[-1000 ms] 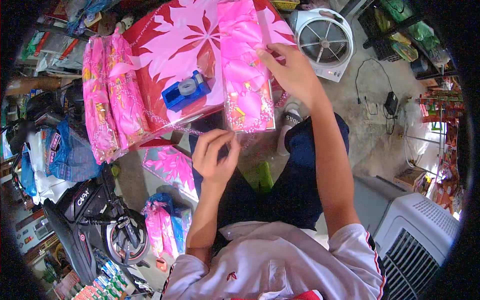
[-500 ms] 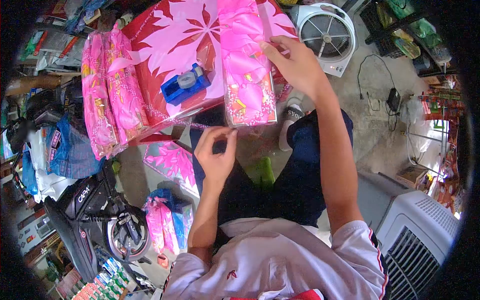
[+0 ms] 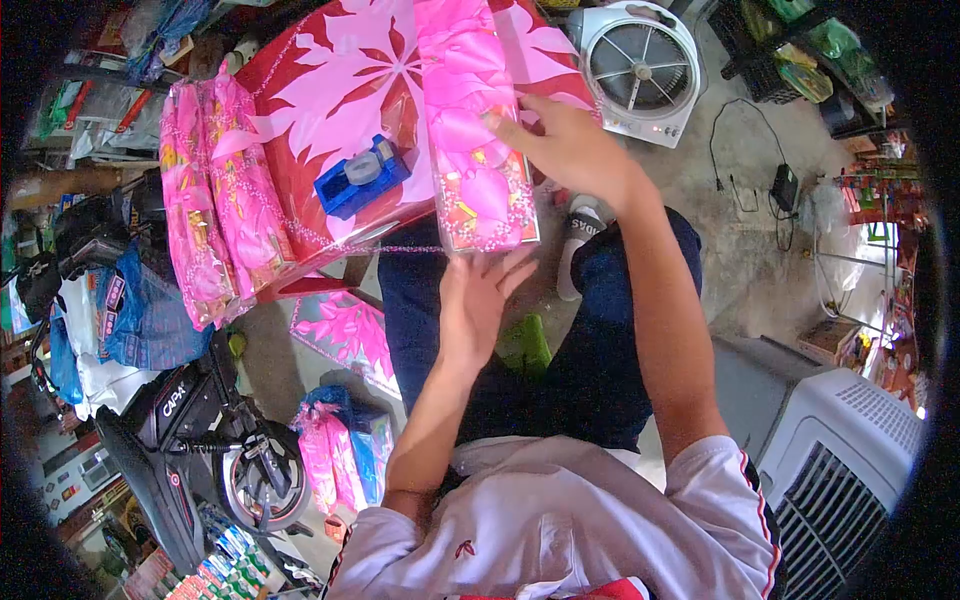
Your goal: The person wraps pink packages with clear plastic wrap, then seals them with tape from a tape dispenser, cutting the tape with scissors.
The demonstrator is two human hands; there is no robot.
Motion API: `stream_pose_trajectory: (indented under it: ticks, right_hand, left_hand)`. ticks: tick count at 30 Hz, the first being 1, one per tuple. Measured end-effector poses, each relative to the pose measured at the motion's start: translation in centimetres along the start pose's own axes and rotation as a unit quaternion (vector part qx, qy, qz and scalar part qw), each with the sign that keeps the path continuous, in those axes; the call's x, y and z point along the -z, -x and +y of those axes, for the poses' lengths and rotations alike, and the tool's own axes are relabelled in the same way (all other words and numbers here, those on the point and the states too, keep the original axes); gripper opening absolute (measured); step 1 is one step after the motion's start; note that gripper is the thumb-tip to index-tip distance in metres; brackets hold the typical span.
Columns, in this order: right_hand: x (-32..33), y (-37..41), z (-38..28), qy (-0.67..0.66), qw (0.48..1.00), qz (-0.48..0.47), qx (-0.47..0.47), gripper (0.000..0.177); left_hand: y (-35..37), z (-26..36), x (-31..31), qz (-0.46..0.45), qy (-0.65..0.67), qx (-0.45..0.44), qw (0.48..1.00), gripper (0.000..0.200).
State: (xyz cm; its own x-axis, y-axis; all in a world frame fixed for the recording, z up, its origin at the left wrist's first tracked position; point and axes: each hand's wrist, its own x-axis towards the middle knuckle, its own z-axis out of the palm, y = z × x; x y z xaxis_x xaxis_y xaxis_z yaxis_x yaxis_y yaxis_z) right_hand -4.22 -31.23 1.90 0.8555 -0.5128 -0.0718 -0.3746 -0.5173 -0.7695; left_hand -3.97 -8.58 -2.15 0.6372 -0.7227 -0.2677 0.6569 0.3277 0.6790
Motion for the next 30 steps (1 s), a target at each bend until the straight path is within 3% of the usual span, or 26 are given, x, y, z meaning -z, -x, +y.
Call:
stream_pose_trajectory:
  ticks: [6,9,15,18,20,22,24,27,28,30]
  right_hand:
    - [-0.4,0.1,0.1,0.004,0.999,-0.014,0.044,0.061]
    - [-0.5,0.3,0.4,0.025,0.998,-0.005,0.057,0.060]
    - [2.0,1.6,-0.8,0.025,0.990,-0.115,0.072,0.072]
    - [2.0,2.0,-0.8,0.002,0.989,-0.108,0.098,0.079]
    - [1.3,2.4,-0.4,0.030,0.988,0.006,0.152,0.077]
    - [1.4,3.0,-1.0,0.058,0.977,0.062,0.195,0.071]
    - [3.0,3.7,-2.4,0.084,0.968,0.061,0.228,0.061]
    - [3.2,4.2,-2.3,0.036,0.958,-0.062,0.277,0.040]
    - [3.2,4.5,-2.6,-0.011,0.965,-0.108,0.238,0.025]
    - [3.3,4.9,-2.5,-0.012,0.964,-0.145,0.222,0.024]
  left_hand:
    - [-1.4,-0.8,-1.8,0.095,0.009,0.016,0.995,0.036]
    - [-2.2,-0.8,-3.0,0.134,-0.005,0.002,0.991,0.039]
    - [-3.1,-0.6,-3.3,0.202,0.012,-0.010,0.979,0.050]
    - [-2.8,-0.3,-3.1,0.158,0.026,-0.010,0.987,0.056]
    - [-2.5,-0.2,-3.2,0.161,0.012,-0.027,0.986,0.060]
    - [-2.3,-0.3,-2.8,0.151,0.010,-0.034,0.988,0.063]
    - [-2.2,-0.3,-2.1,0.128,0.019,-0.033,0.991,0.064]
    - [-2.1,-0.1,-1.7,0.108,-0.002,-0.030,0.994,0.065]
    - [-2.1,-0.2,-1.8,0.104,0.003,-0.037,0.994,0.065]
    - [-2.0,0.1,-1.7,0.092,0.004,-0.032,0.995,0.065]
